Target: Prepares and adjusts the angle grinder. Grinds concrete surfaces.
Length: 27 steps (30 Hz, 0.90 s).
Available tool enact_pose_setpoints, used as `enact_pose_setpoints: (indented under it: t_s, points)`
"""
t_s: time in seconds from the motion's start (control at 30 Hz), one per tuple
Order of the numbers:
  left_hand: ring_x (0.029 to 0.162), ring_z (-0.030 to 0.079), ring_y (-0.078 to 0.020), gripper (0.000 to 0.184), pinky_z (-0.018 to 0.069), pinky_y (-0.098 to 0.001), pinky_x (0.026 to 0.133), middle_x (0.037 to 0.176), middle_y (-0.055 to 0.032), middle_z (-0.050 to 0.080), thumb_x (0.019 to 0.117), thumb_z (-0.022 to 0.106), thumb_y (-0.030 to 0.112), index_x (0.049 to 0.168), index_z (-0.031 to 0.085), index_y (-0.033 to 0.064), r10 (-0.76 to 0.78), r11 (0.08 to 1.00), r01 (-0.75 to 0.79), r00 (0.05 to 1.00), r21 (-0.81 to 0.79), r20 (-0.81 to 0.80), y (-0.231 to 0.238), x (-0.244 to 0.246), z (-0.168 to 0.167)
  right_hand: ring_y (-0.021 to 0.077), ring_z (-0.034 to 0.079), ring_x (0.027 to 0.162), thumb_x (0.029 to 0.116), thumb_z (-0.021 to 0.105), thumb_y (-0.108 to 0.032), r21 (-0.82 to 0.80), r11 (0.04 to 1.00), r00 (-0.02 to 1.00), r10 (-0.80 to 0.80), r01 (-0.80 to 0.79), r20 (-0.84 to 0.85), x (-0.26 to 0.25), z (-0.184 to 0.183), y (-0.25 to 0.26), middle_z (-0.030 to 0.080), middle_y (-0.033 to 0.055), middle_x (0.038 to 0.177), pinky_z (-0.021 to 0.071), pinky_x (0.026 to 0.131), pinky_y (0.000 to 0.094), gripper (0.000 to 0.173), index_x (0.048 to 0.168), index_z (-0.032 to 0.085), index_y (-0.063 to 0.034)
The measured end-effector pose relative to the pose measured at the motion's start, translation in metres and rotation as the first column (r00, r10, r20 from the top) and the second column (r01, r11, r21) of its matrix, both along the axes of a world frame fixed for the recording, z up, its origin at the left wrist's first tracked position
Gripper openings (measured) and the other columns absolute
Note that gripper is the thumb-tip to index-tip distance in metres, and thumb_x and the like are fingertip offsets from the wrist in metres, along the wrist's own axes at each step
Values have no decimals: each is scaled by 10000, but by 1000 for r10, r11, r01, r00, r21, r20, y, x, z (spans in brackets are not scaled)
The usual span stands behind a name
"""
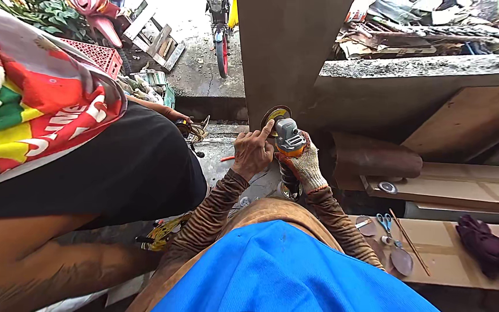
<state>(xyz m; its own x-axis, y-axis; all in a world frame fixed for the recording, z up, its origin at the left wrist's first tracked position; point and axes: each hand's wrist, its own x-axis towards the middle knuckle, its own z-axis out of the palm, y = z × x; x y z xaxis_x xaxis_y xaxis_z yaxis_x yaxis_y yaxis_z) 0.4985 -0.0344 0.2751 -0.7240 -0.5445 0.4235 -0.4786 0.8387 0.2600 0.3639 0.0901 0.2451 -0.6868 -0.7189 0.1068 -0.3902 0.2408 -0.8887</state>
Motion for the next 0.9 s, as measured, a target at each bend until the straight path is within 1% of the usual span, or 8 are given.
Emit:
enact_pose_setpoints:
  t_s: [0.2, 0.3, 0.37, 0.43, 0.5, 0.63, 0.77, 0.9]
  points:
    - [711, 654, -248, 668, 482, -459, 636, 860, -57, 716, 871, 570, 190, 1536, 501, 200, -19, 997, 16, 999, 70, 46, 4, 4, 7, 124, 676, 1071, 615, 934, -366, -25, 1000, 999, 0, 2, 49, 5, -6, 7, 706, 53, 1161, 566, 973, 388, 884, 1367, 557, -98]
    - [646, 599, -195, 598, 520, -426, 631, 768, -34, 643, 936, 581, 169, 1527, 491, 160, -28, 900, 126, 972, 416, -234, 0, 14, 13, 111, 675, 1082, 613, 938, -341, -95, 995, 976, 33, -13, 213, 1, -14, 11, 706, 39, 1172, 578, 969, 355, 881, 1372, 557, -107]
    - [561, 511, -130, 497, 496, -315, 560, 707, -25, 559, 994, 500, 154, 1490, 504, 125, 51, 491, 457, 834, 741, -549, -8, 19, 18, 202, 710, 1018, 658, 913, -233, -272, 960, 874, 184, -63, 449, -7, -23, 17, 720, 118, 1117, 612, 900, 404, 784, 1338, 568, -48]
    - [484, 468, -74, 490, 479, -251, 529, 595, 33, 494, 1026, 380, 320, 1438, 544, 110, 187, -70, 715, 695, 696, -695, -17, 18, 16, 307, 708, 934, 714, 847, -178, -502, 855, 685, 442, -127, 579, -18, -37, 19, 703, 216, 1035, 602, 835, 473, 642, 1257, 570, 25]
    - [482, 472, -73, 583, 482, -265, 561, 550, 48, 483, 1015, 398, 467, 1475, 518, 130, 124, -318, 745, 645, 586, -754, -22, 11, 8, 305, 702, 903, 749, 844, -235, -641, 745, 548, 620, -187, 561, -29, -45, 18, 696, 218, 1004, 596, 822, 464, 574, 1194, 599, 31]
    - [530, 515, -95, 554, 487, -260, 564, 630, 0, 548, 1007, 463, 404, 1475, 518, 114, 35, -315, 761, 607, 567, -794, -19, -4, 6, 304, 697, 894, 793, 821, -269, -754, 625, 466, 739, -203, 487, -42, -53, 11, 694, 220, 1015, 593, 805, 452, 507, 1165, 630, 17]
    - [518, 507, -105, 542, 477, -268, 530, 629, -5, 543, 1007, 419, 383, 1492, 499, 153, 54, -251, 755, 635, 605, -770, -17, -21, 6, 295, 703, 910, 789, 826, -281, -764, 614, 438, 753, -198, 491, -45, -53, 15, 703, 208, 1026, 597, 821, 444, 498, 1160, 654, 1]
    - [539, 535, -113, 541, 493, -258, 535, 658, -35, 563, 1030, 372, 322, 1517, 457, 102, -64, -303, 728, 628, 615, -775, -18, -29, 12, 291, 700, 908, 809, 813, -286, -769, 604, 439, 760, -207, 479, -47, -52, 17, 701, 202, 1030, 590, 820, 442, 478, 1158, 654, 0]
